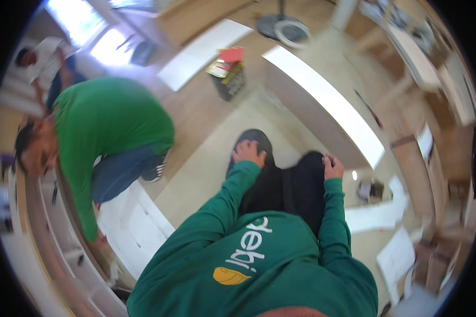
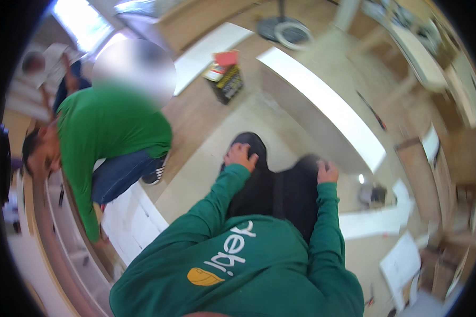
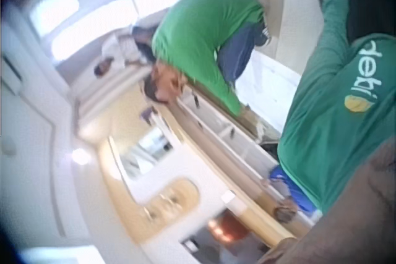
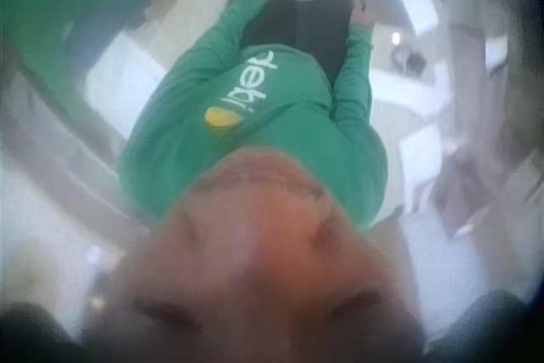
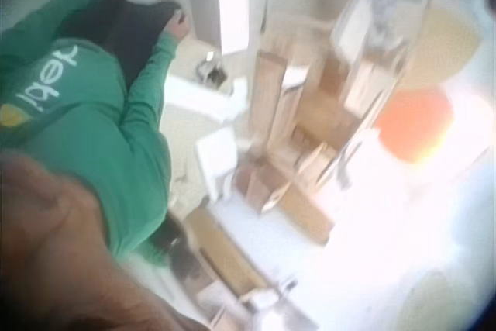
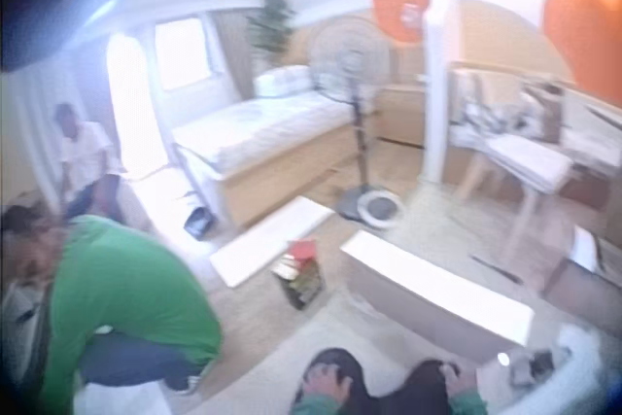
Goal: The person kneels on the floor and uses a utility knife to trim white laminate panels, aligning them with other pieces. They repeatedly cut and adjust the panels while other workers assemble nearby.
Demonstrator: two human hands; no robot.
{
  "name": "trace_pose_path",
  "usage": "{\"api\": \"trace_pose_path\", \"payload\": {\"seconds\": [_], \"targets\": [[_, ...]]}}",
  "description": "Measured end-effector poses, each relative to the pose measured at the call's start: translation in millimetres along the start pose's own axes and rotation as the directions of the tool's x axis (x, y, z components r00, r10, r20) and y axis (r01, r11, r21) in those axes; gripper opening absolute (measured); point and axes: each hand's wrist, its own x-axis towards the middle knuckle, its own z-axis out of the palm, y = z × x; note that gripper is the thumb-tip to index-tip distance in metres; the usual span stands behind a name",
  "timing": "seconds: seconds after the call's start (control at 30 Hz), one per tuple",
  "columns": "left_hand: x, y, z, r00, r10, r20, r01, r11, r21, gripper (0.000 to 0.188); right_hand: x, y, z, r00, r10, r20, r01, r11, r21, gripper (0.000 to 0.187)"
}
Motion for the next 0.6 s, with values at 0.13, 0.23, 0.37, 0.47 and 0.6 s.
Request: {"api": "trace_pose_path", "payload": {"seconds": [0.13, 0.23, 0.37, 0.47, 0.6], "targets": [[7.1, 13.1, 9.9, 0.989, 0.132, 0.059, -0.134, 0.990, 0.035, 0.055, -37.4, 34.4, -62.4, 0.990, 0.086, -0.115, -0.075, 0.993, 0.095, 0.026], [8.5, 40.0, 22.6, 0.950, 0.298, 0.096, -0.299, 0.954, -0.004, 0.052, -24.6, 72.8, -102.5, 0.962, -0.014, -0.274, -0.021, 0.992, -0.125, 0.028], [3.5, 40.7, 30.3, 0.839, 0.526, 0.137, -0.523, 0.850, -0.064, 0.047, 2.2, 43.3, -108.3, 0.820, 0.087, -0.566, -0.005, 0.990, 0.144, 0.027], [-14.3, 60.8, 28.4, 0.735, 0.662, 0.146, -0.661, 0.748, -0.062, 0.040, 19.1, 29.0, -118.1, 0.570, 0.269, -0.776, -0.168, 0.963, 0.210, 0.035], [-17.3, 135.3, 19.7, 0.661, 0.694, 0.287, -0.647, 0.720, -0.250, 0.032, 50.4, 41.7, -126.4, 0.554, 0.430, -0.713, -0.285, 0.902, 0.323, 0.039]]}}
